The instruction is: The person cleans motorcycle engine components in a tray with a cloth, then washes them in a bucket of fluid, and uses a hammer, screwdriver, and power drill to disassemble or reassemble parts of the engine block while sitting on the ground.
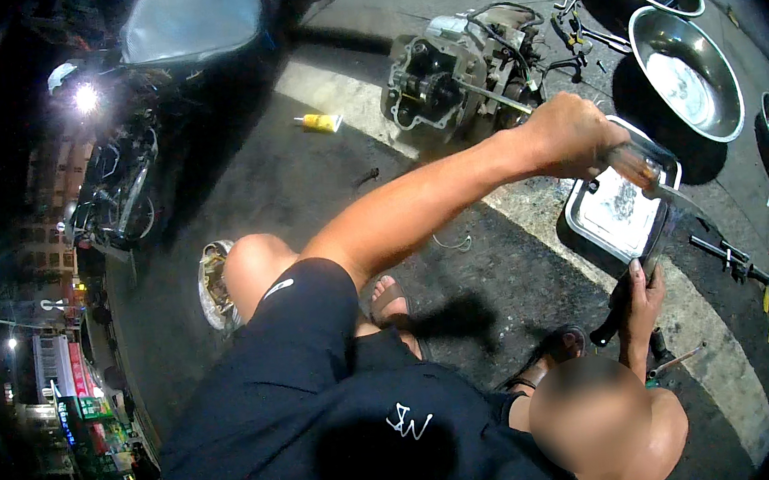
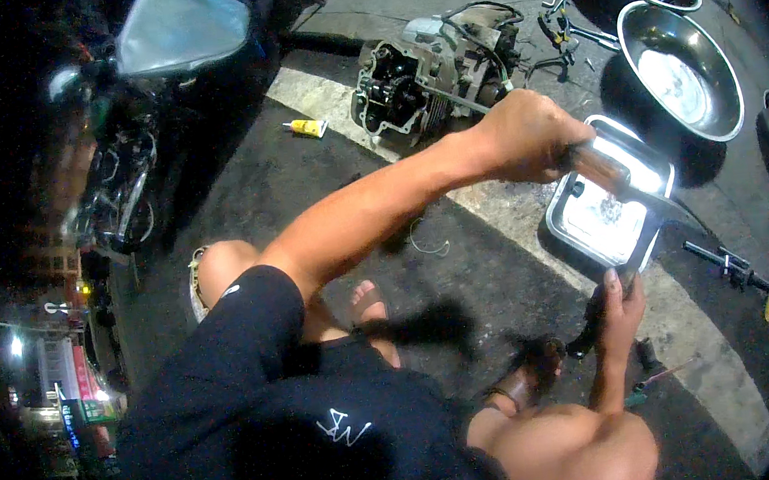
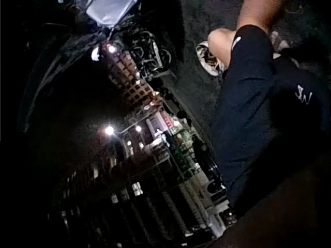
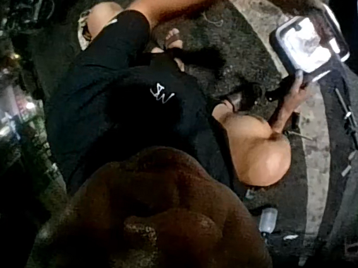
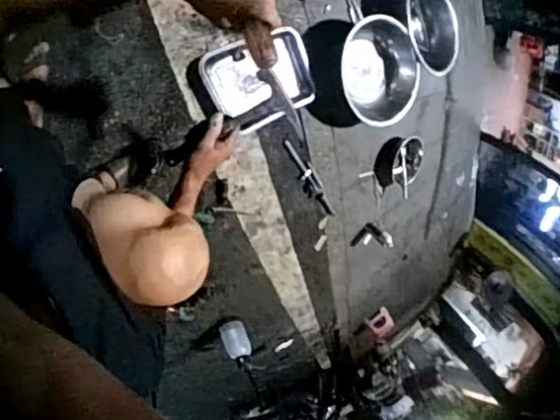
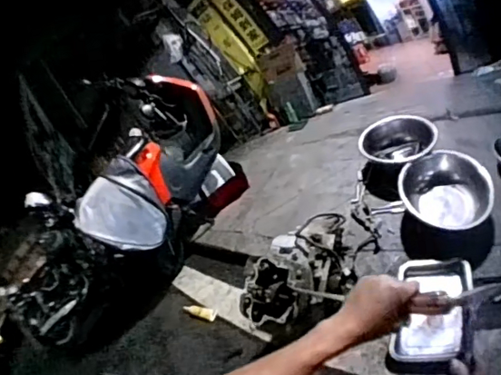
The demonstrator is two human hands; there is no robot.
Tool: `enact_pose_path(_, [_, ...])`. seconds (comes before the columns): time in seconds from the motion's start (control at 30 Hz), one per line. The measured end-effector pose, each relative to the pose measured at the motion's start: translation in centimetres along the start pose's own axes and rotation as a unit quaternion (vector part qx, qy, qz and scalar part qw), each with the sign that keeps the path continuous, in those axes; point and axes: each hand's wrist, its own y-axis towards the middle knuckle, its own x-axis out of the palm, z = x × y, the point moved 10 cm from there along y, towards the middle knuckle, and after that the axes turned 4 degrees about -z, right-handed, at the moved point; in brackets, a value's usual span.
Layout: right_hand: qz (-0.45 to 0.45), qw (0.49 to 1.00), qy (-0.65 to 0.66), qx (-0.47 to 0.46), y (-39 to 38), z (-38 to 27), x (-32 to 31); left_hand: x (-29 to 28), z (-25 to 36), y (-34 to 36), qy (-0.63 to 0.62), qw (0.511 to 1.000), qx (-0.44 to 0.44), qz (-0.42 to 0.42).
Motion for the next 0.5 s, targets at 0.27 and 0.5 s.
enact_pose_path(0.27, [0.015, 0.998, 0.013, 0.053, -0.5, 1.7, -1.8, 3.4, -1.5, 1.1, -0.012, 0.992, -0.05, -0.115])
enact_pose_path(0.5, [0.03, 0.997, 0.018, 0.066, -1.7, 5.5, -4.1, 8.4, -1.7, -2.6, 0.119, 0.965, -0.075, -0.221])
